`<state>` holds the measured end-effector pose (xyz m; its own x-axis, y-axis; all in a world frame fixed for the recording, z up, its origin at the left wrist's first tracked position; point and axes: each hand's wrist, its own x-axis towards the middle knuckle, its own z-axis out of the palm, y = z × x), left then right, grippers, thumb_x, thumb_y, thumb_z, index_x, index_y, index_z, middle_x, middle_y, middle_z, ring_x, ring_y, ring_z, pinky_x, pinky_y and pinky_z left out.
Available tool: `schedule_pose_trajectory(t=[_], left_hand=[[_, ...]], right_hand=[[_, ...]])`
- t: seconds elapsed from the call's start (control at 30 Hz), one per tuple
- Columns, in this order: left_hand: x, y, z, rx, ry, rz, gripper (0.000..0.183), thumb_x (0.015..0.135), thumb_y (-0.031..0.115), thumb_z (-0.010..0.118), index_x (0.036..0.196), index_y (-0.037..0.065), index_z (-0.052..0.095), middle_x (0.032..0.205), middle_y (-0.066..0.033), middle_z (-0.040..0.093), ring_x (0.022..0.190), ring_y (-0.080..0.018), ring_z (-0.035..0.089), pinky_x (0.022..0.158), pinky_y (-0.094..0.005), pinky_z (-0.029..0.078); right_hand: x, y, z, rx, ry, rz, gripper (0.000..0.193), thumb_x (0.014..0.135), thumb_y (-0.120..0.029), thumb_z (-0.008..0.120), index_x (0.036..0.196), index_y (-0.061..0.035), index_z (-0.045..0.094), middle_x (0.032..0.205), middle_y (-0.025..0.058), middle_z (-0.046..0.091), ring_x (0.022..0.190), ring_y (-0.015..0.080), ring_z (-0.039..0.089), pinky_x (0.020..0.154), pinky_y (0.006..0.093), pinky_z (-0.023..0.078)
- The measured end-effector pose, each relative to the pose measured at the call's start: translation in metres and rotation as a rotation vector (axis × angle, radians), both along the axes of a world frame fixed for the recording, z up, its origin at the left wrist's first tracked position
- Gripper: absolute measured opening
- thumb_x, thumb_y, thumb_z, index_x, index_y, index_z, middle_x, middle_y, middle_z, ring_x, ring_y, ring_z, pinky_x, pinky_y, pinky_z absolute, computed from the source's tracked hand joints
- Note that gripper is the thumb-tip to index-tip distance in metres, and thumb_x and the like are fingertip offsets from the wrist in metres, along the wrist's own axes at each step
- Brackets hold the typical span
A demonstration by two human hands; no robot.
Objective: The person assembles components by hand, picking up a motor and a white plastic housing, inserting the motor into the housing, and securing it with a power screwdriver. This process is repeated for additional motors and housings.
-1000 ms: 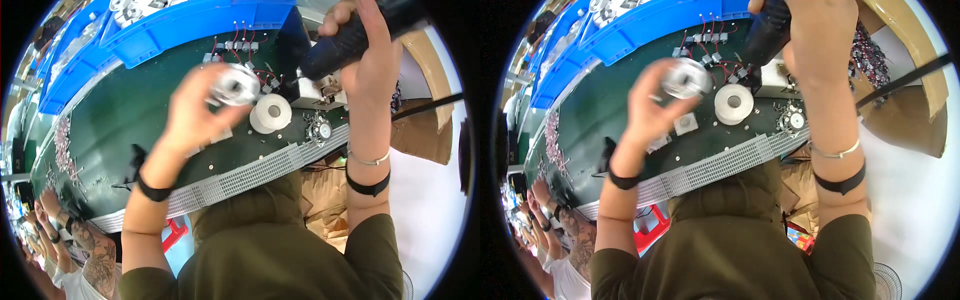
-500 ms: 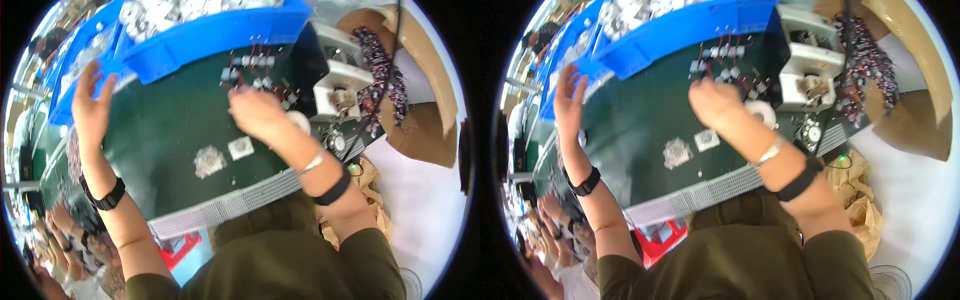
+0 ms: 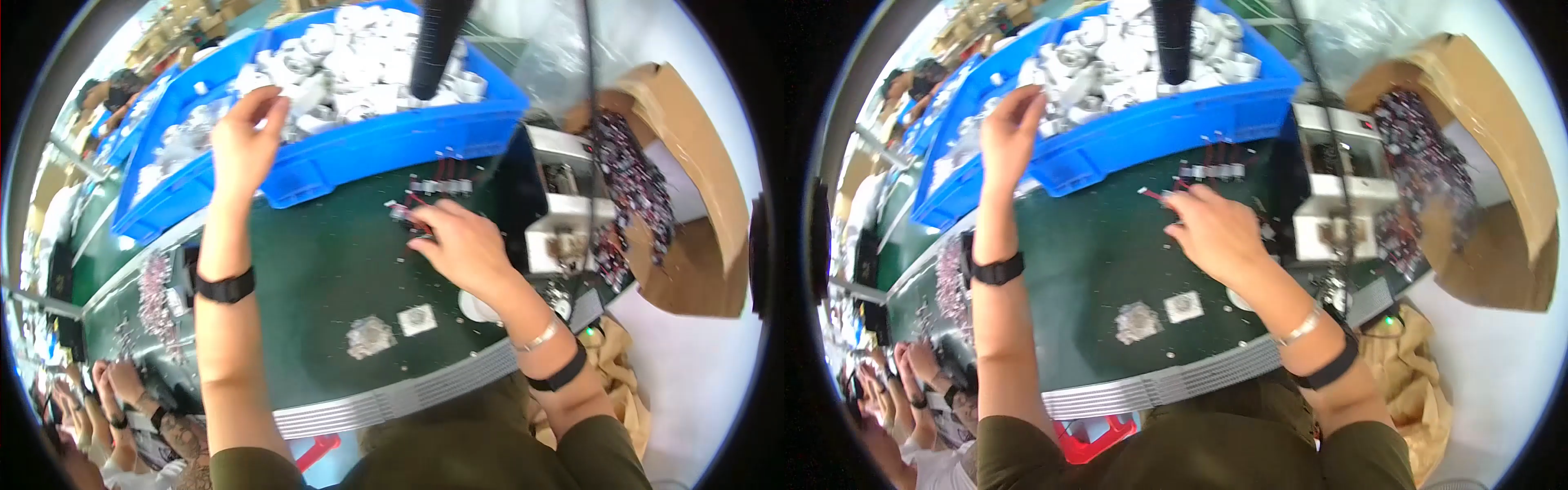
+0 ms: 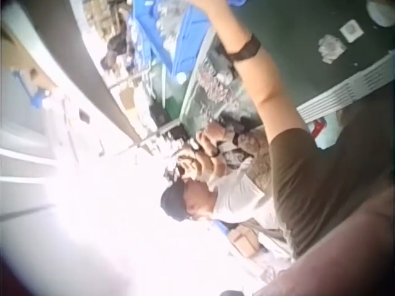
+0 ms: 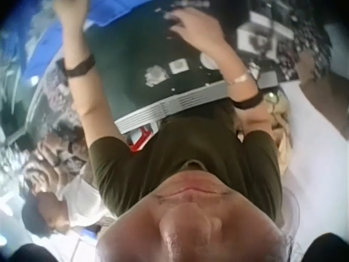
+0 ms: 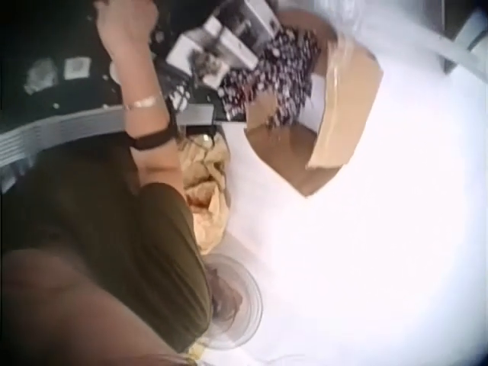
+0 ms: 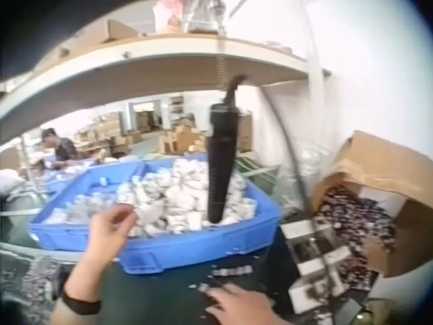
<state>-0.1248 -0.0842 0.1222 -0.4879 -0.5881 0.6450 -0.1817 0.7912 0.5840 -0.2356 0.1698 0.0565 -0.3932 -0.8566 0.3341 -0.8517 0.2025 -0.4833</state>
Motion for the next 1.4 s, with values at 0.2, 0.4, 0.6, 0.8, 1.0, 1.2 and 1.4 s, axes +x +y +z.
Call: schedule_pose_trajectory(t=[0.2, 0.4, 0.6, 0.8, 1.0, 1.2, 1.4], left_hand=[[-0.043, -0.02, 0.018, -0.374, -0.304, -0.047, 0.041, 0.078, 0.031, 0.066, 0.107, 0.002, 0.063, 0.1, -0.0223, 0.064, 0.092, -0.031, 0.063, 0.08, -0.0382, 0.049], [-0.051, -0.101, -0.014, -0.461, -0.737, -0.002, 0.035, 0.084, 0.032, 0.053, 0.099, 0.001, 0.062, 0.094, -0.0223, 0.064, 0.089, -0.0381, 0.061, 0.08, -0.047, 0.048], [-0.001, 0.076, -0.01, 0.197, -0.046, -0.338, 0.031, 0.088, 0.026, 0.057, 0.115, 0.009, 0.059, 0.091, -0.0117, 0.066, 0.071, -0.0174, 0.065, 0.063, -0.0314, 0.051], [-0.018, 0.227, -0.094, -0.313, -0.139, -0.516, 0.041, 0.07, 0.025, 0.074, 0.107, 0.012, 0.061, 0.102, -0.0085, 0.064, 0.091, -0.0265, 0.063, 0.076, -0.0352, 0.053], [-0.011, 0.238, -0.108, -0.399, -0.227, -0.668, 0.038, 0.07, 0.015, 0.071, 0.105, 0.008, 0.06, 0.12, -0.0066, 0.056, 0.116, -0.0328, 0.048, 0.092, -0.0418, 0.045], [-0.012, 0.23, -0.106, -0.118, -0.205, -0.864, 0.049, 0.072, 0.014, 0.07, 0.117, 0.003, 0.053, 0.121, -0.0128, 0.054, 0.119, -0.0367, 0.045, 0.098, -0.0418, 0.04], [-0.013, 0.225, -0.104, 0.129, -0.272, -0.748, 0.062, 0.068, 0.017, 0.076, 0.122, 0.005, 0.048, 0.121, -0.0153, 0.053, 0.11, -0.0328, 0.053, 0.089, -0.0367, 0.045]], right_hand=[[0.016, 0.022, 0.018, -0.102, -0.456, 0.196, 0.022, 0.07, -0.007, 0.075, 0.088, -0.0023, 0.064, 0.076, 0.0042, 0.055, 0.061, 0.011, 0.052, 0.056, 0.0243, 0.043], [0.016, 0.052, 0.019, -0.18, -0.752, 0.3, 0.028, 0.075, 0.002, 0.07, 0.102, -0.0009, 0.06, 0.088, 0.0029, 0.055, 0.072, 0.0088, 0.055, 0.064, 0.0208, 0.047], [0.002, 0.11, 0.018, -0.394, -0.918, 0.059, 0.036, 0.079, 0.005, 0.064, 0.112, 0.0066, 0.05, 0.1, 0.0099, 0.057, 0.082, 0.0165, 0.063, 0.072, 0.0257, 0.051], [-0.005, 0.131, 0.017, -0.478, -0.892, -0.049, 0.036, 0.08, 0.002, 0.065, 0.112, 0.0072, 0.05, 0.1, 0.0122, 0.059, 0.083, 0.0174, 0.061, 0.074, 0.0286, 0.052], [-0.008, 0.144, 0.005, -0.563, -0.893, -0.024, 0.031, 0.081, 0.003, 0.063, 0.109, 0.0064, 0.05, 0.098, 0.0116, 0.059, 0.086, 0.0176, 0.061, 0.078, 0.0312, 0.053], [-0.016, 0.135, -0.003, -0.403, -0.824, -0.014, 0.027, 0.08, -0.001, 0.065, 0.105, 0.0031, 0.055, 0.094, 0.0061, 0.06, 0.08, 0.01, 0.06, 0.069, 0.0217, 0.05], [-0.024, 0.127, 0.004, -0.124, -0.564, 0.111, 0.026, 0.077, 0.004, 0.063, 0.103, 0.0028, 0.057, 0.099, 0.0083, 0.06, 0.089, 0.0144, 0.06, 0.078, 0.025, 0.05]])
